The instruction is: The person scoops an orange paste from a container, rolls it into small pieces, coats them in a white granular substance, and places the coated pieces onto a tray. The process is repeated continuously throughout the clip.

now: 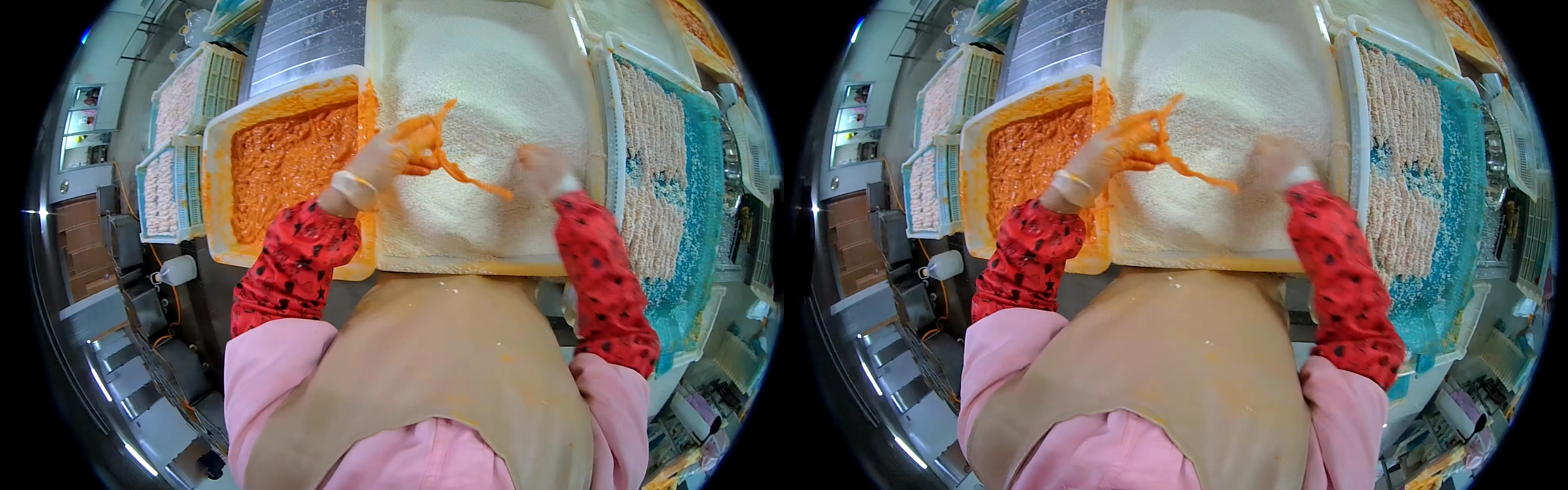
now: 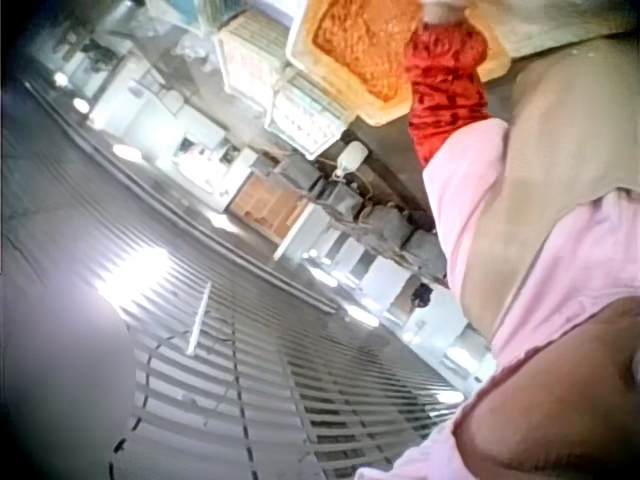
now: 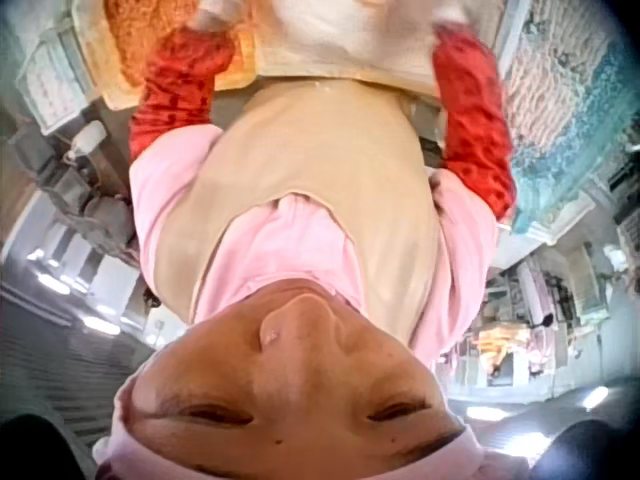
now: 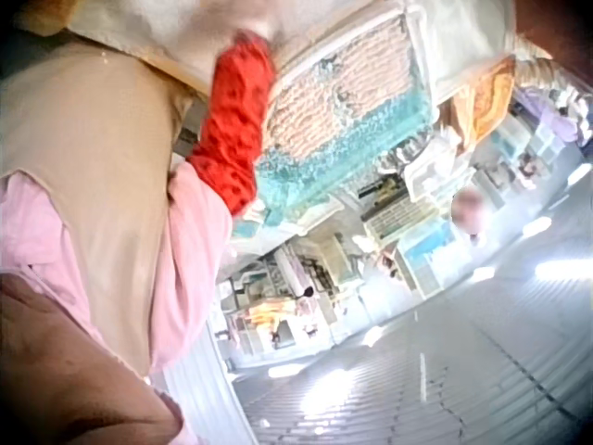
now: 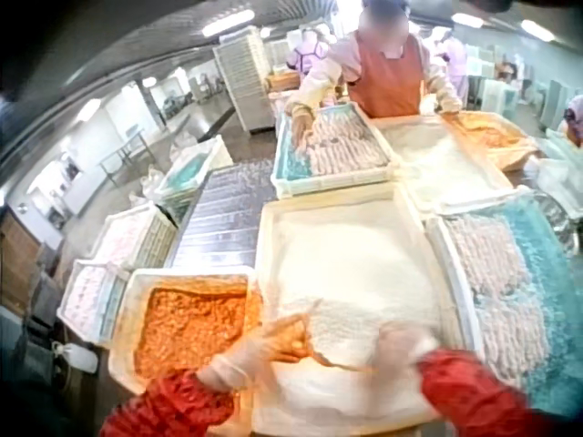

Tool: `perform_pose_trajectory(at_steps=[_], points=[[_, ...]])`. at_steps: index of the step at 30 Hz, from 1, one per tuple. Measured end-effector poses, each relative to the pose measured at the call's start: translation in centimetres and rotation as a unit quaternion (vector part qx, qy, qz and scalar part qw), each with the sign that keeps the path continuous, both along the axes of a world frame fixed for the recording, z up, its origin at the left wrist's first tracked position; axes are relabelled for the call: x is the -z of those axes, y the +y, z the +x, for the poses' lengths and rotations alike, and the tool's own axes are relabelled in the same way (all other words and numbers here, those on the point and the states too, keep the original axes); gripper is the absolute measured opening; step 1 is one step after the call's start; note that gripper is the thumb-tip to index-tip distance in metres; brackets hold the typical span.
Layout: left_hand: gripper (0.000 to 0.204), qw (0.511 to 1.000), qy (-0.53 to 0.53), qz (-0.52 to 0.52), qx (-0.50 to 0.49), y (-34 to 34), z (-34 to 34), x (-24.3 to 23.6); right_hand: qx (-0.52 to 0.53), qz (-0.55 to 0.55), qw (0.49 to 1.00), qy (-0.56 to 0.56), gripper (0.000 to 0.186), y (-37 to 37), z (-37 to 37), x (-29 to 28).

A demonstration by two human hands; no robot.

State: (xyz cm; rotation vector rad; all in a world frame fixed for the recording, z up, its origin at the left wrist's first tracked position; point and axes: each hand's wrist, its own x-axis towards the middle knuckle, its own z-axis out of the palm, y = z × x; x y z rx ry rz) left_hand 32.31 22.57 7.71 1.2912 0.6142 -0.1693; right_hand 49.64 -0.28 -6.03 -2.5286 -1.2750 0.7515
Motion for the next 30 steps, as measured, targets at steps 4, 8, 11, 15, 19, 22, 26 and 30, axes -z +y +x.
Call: perform_pose_trajectory(at_steps=[4, 8, 11, 15, 19, 22, 26, 30], points=[[0.049, 0.995, 0.011, 0.09, 0.03, -0.1, -2.0, 3.6, 0.005, 0.155, 0.987, -0.035, 0.021, 7.4, -8.7, -0.9], [0.038, 0.98, -0.047, 0.166, -0.096, 3.2, -5.9, 2.9, -0.004, 0.125, 0.985, -0.116, 0.034, 6.0, -11.8, -1.5], [0.03, 0.955, -0.05, 0.248, -0.155, 5.7, -8.5, 3.6, 0.007, 0.014, 0.988, -0.156, 0.043, 5.2, -11.6, -3.5], [0.028, 0.889, -0.055, 0.438, -0.126, 7.1, -8.6, 5.9, 0.202, 0.102, 0.964, 0.143, 0.037, 8.8, -11.1, -3.2], [0.031, 0.711, 0.03, 0.702, -0.029, 9.3, -9.3, 9.9, 0.394, 0.314, 0.592, 0.629, 0.034, 6.4, -7.8, -5.5], [0.036, 0.707, 0.195, 0.679, 0.034, 10.3, -11.5, 13.4, 0.358, 0.426, 0.475, 0.681, 0.034, 0.1, -4.7, -8.5], [0.03, 0.763, 0.156, 0.624, 0.057, 8.6, -11.9, 13.9, 0.47, 0.54, 0.479, 0.508, 0.037, -9.9, 1.1, -12.8], [0.027, 0.751, 0.048, 0.658, 0.032, 6.4, -8.9, 10.9, 0.618, 0.593, 0.506, 0.101, 0.032, -19.6, 11.0, -13.8]])
